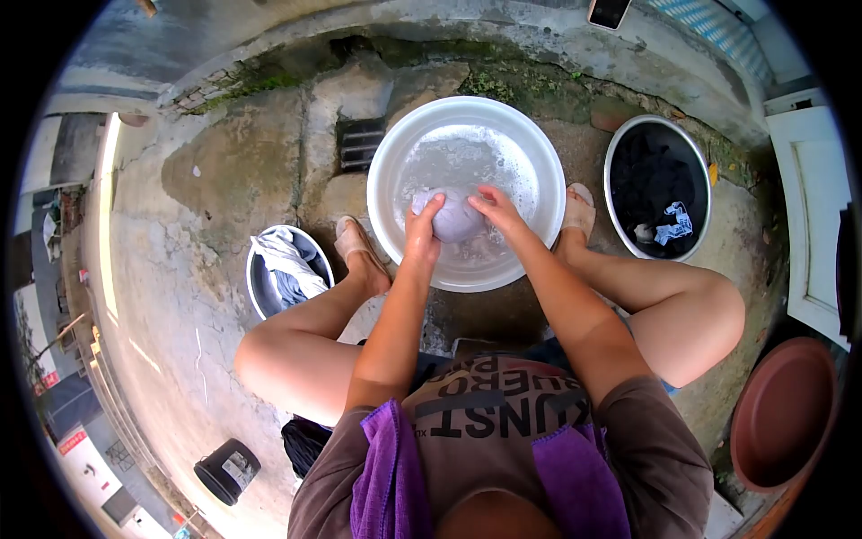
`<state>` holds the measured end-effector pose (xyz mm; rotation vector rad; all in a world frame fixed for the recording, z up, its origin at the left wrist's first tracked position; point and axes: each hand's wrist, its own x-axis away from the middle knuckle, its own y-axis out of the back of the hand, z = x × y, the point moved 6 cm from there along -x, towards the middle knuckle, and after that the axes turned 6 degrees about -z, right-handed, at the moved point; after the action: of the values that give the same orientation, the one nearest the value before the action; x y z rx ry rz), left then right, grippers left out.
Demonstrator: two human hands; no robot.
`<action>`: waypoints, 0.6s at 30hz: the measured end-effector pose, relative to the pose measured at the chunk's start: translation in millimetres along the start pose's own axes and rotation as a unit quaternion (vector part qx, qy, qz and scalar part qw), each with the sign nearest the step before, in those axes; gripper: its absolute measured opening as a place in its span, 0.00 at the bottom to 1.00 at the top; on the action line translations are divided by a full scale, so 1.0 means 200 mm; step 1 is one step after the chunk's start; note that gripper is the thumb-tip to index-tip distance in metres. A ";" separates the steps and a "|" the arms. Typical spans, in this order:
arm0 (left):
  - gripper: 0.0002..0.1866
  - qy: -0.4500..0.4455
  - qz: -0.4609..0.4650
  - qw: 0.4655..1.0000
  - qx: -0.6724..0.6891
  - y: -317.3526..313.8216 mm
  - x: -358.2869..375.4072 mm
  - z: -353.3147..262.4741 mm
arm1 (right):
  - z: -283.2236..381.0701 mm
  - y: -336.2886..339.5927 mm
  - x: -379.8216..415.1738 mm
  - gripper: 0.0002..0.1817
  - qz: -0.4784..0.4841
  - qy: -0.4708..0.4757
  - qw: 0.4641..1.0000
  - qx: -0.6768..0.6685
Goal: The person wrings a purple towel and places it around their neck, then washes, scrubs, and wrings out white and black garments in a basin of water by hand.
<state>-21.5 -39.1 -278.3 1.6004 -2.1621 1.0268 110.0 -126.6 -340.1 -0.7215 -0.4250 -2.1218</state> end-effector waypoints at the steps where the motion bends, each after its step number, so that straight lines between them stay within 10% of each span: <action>1: 0.23 0.017 0.003 0.999 0.026 -0.02 0.03 -0.01 | 0.02 0.00 0.04 0.36 -0.001 0.002 1.000 0.000; 3: 0.22 0.034 0.006 0.998 0.054 -0.04 0.04 0.00 | -0.02 -0.05 0.13 0.38 0.070 -0.137 0.980 -0.124; 9: 0.23 0.080 0.029 0.988 0.128 -0.02 0.02 0.07 | -0.03 -0.14 0.07 0.31 0.174 -0.114 0.890 -0.405; 15: 0.25 0.099 0.027 0.981 0.163 0.04 -0.03 0.09 | 0.20 -0.07 0.08 0.34 0.083 -0.017 0.962 -0.261; 18: 0.31 0.086 -0.132 0.986 -0.047 0.17 -0.06 0.18 | 0.15 -0.03 -0.01 0.37 0.048 0.025 0.985 -0.163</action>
<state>-41.1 -49.0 -323.9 1.6338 -1.8016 0.9291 116.3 -106.0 -318.2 -0.8534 -0.0122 -2.1362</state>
